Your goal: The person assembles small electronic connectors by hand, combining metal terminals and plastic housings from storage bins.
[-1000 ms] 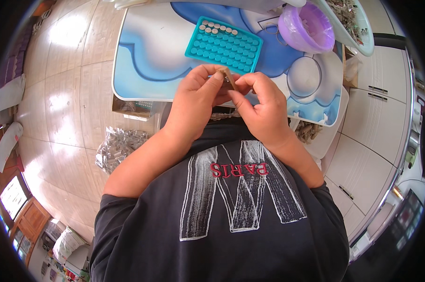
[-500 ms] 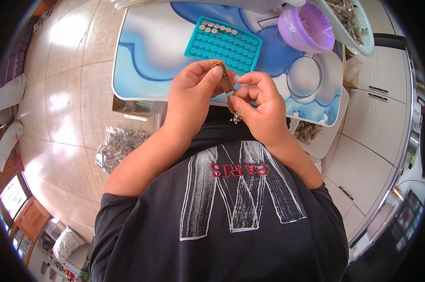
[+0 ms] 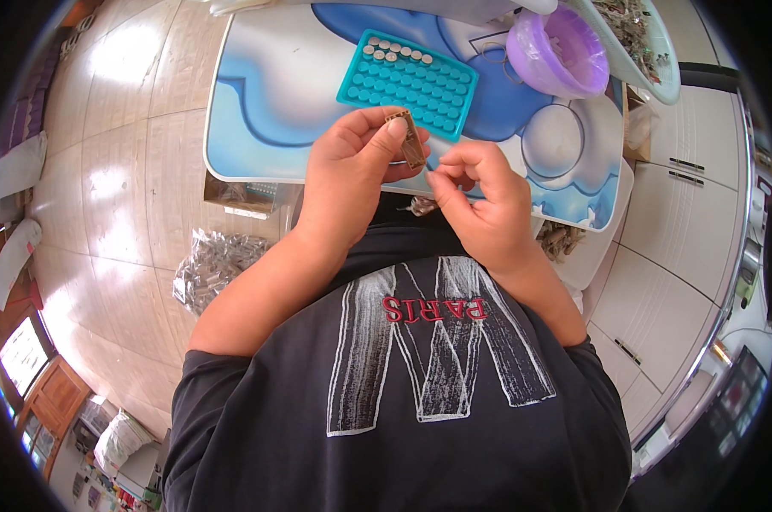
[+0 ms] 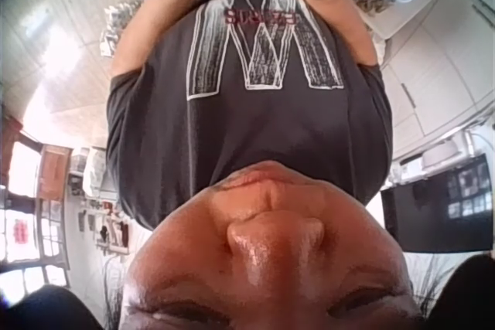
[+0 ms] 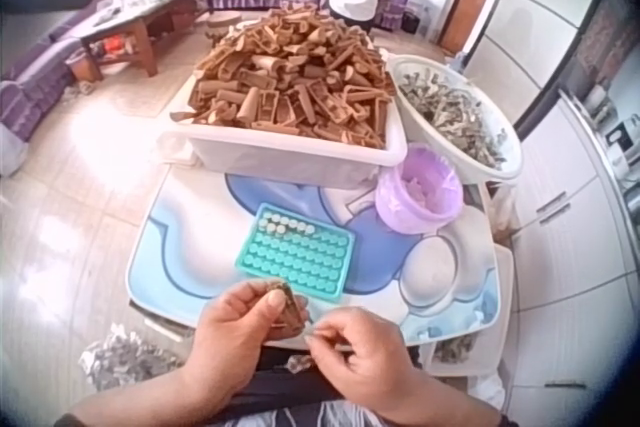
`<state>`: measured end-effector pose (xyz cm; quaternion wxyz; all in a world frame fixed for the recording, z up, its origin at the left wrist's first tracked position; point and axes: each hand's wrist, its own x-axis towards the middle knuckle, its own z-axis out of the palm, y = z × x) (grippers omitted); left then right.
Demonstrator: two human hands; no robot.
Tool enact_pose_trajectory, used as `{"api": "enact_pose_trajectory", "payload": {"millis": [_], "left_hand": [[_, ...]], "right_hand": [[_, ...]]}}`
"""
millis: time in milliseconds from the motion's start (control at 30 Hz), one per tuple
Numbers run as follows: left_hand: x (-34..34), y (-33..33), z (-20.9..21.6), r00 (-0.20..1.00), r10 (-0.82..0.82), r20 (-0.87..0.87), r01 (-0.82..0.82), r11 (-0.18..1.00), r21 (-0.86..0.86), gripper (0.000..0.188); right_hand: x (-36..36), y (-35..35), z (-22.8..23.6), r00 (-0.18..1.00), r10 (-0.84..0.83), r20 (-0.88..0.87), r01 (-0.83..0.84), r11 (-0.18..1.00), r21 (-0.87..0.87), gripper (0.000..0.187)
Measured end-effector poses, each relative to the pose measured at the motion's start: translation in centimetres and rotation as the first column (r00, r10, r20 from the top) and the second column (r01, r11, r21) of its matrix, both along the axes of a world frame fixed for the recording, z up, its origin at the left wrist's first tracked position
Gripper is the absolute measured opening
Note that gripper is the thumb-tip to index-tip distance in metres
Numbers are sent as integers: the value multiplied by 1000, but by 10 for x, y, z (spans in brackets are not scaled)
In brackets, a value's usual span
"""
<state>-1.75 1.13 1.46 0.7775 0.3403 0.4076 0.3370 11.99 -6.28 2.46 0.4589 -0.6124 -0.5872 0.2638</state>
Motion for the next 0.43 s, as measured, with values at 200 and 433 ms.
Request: {"api": "enact_pose_trajectory", "payload": {"millis": [200,433], "left_hand": [[1,1,2,999,-3,46,5,999,-36,25],[-1,1,1,1000,-7,17,7,1000,-30,26]], "right_hand": [[-2,-1,-14,997,31,-65,-34,999,-39,20],[1,2,-10,983,112,148,-115,993,12,22]]}}
